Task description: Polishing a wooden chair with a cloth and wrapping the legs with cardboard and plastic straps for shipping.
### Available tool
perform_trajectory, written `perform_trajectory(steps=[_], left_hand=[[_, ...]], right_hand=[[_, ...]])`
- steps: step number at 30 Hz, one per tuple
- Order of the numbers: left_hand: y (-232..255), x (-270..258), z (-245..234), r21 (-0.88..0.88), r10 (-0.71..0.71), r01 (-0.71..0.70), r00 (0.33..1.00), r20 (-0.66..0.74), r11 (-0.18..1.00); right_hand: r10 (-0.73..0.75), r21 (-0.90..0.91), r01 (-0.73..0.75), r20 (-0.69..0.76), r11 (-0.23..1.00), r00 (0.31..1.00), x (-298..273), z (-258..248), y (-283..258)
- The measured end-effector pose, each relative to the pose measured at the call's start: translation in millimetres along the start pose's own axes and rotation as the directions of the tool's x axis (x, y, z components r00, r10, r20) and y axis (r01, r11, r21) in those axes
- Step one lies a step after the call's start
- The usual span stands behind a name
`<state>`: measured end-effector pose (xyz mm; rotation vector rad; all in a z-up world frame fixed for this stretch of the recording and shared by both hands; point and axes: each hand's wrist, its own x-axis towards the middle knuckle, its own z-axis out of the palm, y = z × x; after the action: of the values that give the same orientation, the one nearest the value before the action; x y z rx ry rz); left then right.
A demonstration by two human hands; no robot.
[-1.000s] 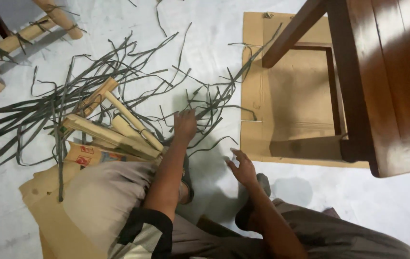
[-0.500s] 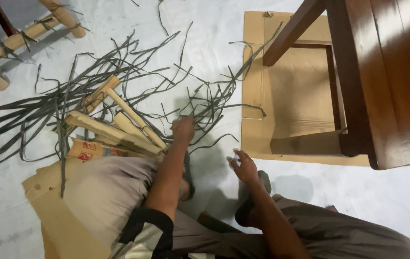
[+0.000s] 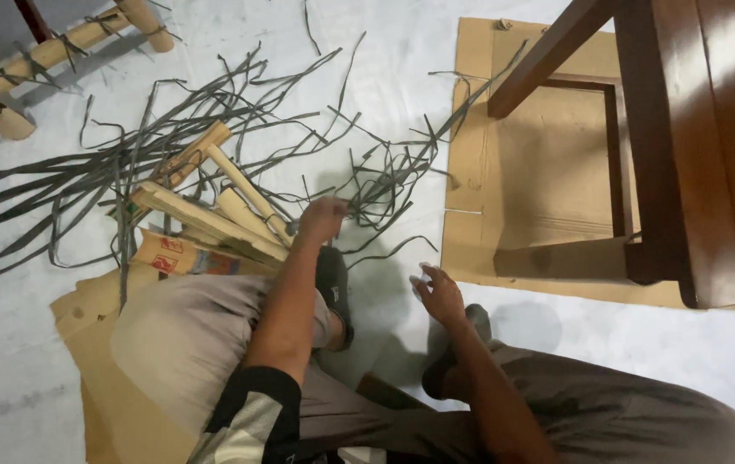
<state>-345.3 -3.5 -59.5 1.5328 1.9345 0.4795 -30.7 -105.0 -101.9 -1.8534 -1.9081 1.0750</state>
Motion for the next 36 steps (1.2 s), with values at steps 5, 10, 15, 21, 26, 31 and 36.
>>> perform_trajectory(steps=[5, 10, 15, 21, 26, 31, 36], left_hand=[[-52, -2, 20, 0.029, -0.054, 0.051, 0.992, 0.118, 0.998], [4, -3, -8, 0.016, 0.077, -0.090, 0.918, 0.389, 0.996], [71, -17, -29, -0.034, 0.181, -0.203, 0.771, 0.610, 0.979], [54, 12, -30, 0.154, 0.082, -0.172, 0.880, 0.468, 0.973], [-57, 89, -26, 0.411, -0.120, 0.183, 0.977, -0.175, 0.893], [-45, 23, -71, 0.297, -0.181, 0.356, 0.855, -0.486, 0.886], [-111, 39, -53, 0.316, -0.249, 0.550, 0.722, -0.646, 0.773]], right_hand=[[-0.016, -0.057, 0.017, 0.025, 0.998, 1.000, 3, 7, 2], [-0.287, -0.109, 0.266, -0.287, 0.958, 0.914, 13, 3, -40], [-0.364, -0.053, 0.361, -0.206, 0.931, 0.908, 9, -19, -105], [-0.104, -0.236, 0.125, 0.099, 0.964, 0.990, 32, 23, -46], [0.001, -0.285, 0.104, 0.344, 0.953, 0.939, 27, 33, -35], [-0.036, -0.282, 0.150, 0.371, 0.948, 0.928, 21, 36, -38], [-0.046, -0.315, 0.205, 0.445, 0.927, 0.894, 6, 25, -56]])
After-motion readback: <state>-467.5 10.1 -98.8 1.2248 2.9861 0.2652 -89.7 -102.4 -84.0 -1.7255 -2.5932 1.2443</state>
